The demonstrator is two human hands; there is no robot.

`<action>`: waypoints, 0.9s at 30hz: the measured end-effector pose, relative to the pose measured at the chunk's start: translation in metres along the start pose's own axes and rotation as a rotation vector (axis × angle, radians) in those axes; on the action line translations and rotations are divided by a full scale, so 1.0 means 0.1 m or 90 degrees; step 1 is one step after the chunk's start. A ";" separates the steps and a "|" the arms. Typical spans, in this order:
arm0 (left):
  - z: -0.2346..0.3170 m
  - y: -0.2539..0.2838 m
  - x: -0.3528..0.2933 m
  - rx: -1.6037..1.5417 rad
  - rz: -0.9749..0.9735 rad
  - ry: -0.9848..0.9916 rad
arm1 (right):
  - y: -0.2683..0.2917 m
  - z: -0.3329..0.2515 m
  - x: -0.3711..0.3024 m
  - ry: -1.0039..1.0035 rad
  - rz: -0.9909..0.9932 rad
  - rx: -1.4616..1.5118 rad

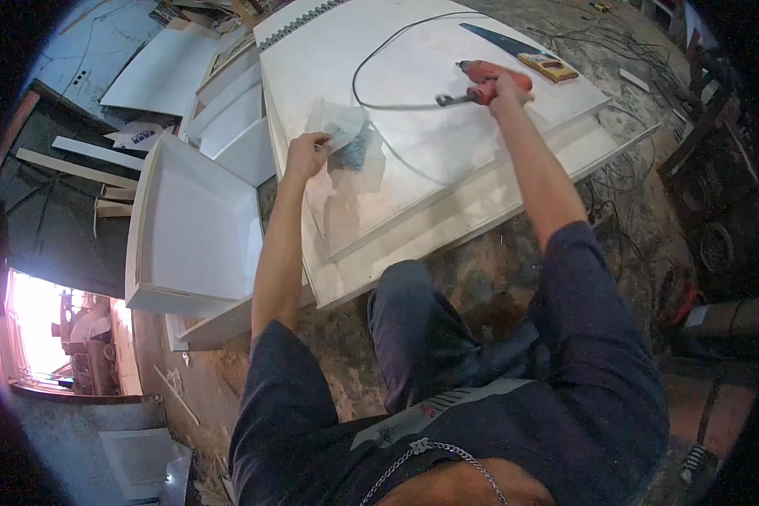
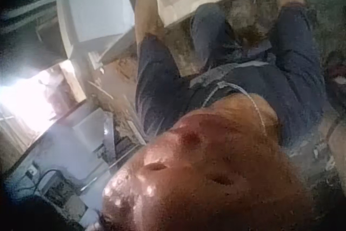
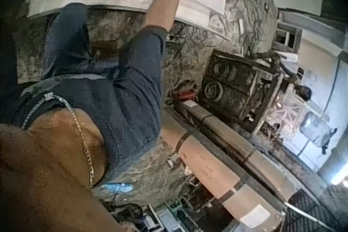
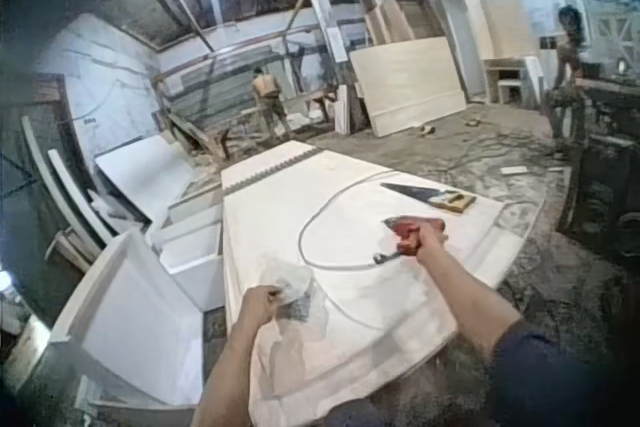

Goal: The person drills a screw into a wooden panel, uses a hand saw to cut a piece of wood, and then fits a wooden board into a cabinet structure with a drill.

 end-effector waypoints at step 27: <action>-0.19 -0.08 0.70 0.378 -0.278 0.027 | 1.77 -4.09 -1.85 0.677 -0.486 -0.199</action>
Point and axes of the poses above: each hand's wrist, its own x-axis towards the middle knuckle, its own y-axis out of the back of the hand, z = x × y, the point moved 3 cm from there along x, towards the middle knuckle, and after that the axes turned 14 degrees about x, right-handed, at the moved point
